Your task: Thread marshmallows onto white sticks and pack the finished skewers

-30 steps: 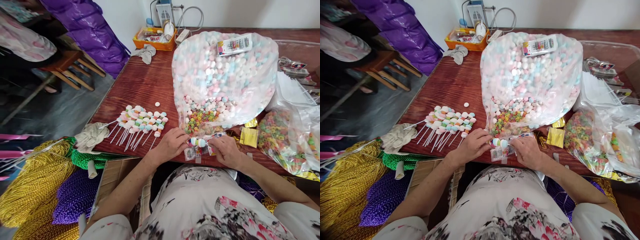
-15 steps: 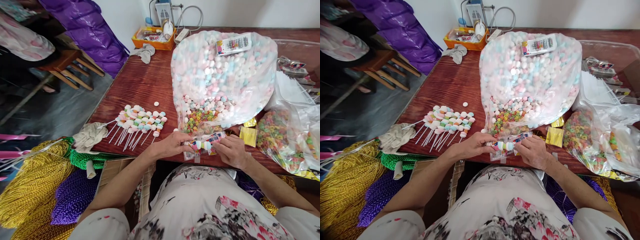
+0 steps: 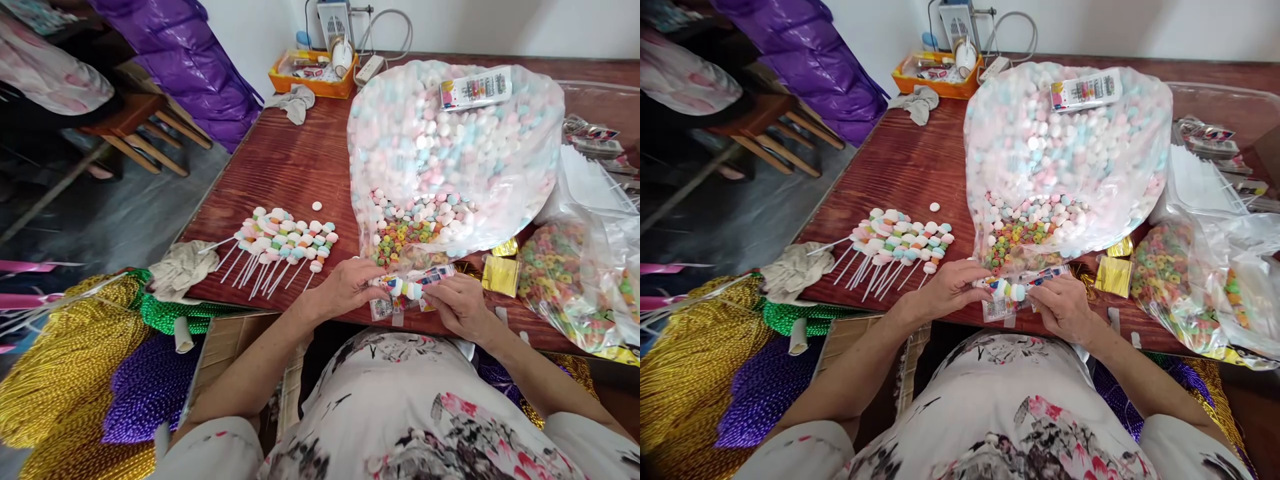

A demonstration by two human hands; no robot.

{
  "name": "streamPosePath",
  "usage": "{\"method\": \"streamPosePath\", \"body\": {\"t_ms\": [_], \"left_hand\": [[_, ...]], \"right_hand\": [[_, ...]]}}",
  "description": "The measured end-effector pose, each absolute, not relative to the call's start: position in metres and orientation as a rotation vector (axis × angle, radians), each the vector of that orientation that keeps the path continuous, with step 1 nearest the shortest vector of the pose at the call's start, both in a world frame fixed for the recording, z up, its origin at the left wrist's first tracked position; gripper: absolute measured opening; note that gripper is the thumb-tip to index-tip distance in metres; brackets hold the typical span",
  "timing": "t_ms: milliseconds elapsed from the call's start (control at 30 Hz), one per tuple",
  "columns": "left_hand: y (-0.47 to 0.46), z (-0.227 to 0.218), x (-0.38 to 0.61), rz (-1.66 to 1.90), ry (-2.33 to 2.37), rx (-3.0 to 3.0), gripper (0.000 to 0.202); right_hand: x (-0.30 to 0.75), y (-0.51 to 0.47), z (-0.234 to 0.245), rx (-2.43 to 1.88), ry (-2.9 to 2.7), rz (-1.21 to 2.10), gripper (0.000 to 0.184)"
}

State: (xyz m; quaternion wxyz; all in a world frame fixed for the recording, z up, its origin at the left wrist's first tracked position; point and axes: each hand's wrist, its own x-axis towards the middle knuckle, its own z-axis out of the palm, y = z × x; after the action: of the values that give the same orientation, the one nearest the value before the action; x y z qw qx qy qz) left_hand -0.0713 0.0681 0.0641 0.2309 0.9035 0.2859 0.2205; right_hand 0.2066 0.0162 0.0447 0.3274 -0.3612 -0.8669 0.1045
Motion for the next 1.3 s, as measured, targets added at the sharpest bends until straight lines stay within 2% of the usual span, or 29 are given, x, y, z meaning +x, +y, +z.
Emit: {"method": "streamPosePath", "body": {"t_ms": [133,333,567,767,1000,1200,1300], "left_hand": [[0.067,0.063,-0.077,0.529,0.855,2.660,0.030],[0.063,0.063,-0.078,0.463,0.819,2.877,0.025],[0.070,0.063,-0.083,0.689,0.717,2.358,0.035],[0.064,0.065,-0.079,0.542,0.767,2.295,0.037],[0.040,0.061,-0.066,0.393,0.894,2.474,0.052],[0.054,0.055,-0.074,0.428,0.789,2.257,0.041],[0.060,0.058,-0.077,0.432,0.683,2.037,0.036]], "right_hand": [[0.210,0.017,0.049,-0.947,-2.303,0.229,0.009],[0.214,0.023,0.051,-1.024,-2.234,0.417,0.013],[0.225,0.031,0.055,-0.992,-2.357,0.702,0.018],[0.236,0.032,0.054,-1.019,-2.239,0.683,0.014],[0.224,0.024,0.046,-1.119,-2.248,0.526,0.015],[0.226,0.029,0.051,-0.970,-2.351,0.672,0.017],[0.226,0.031,0.054,-0.875,-2.404,0.538,0.017]]}}
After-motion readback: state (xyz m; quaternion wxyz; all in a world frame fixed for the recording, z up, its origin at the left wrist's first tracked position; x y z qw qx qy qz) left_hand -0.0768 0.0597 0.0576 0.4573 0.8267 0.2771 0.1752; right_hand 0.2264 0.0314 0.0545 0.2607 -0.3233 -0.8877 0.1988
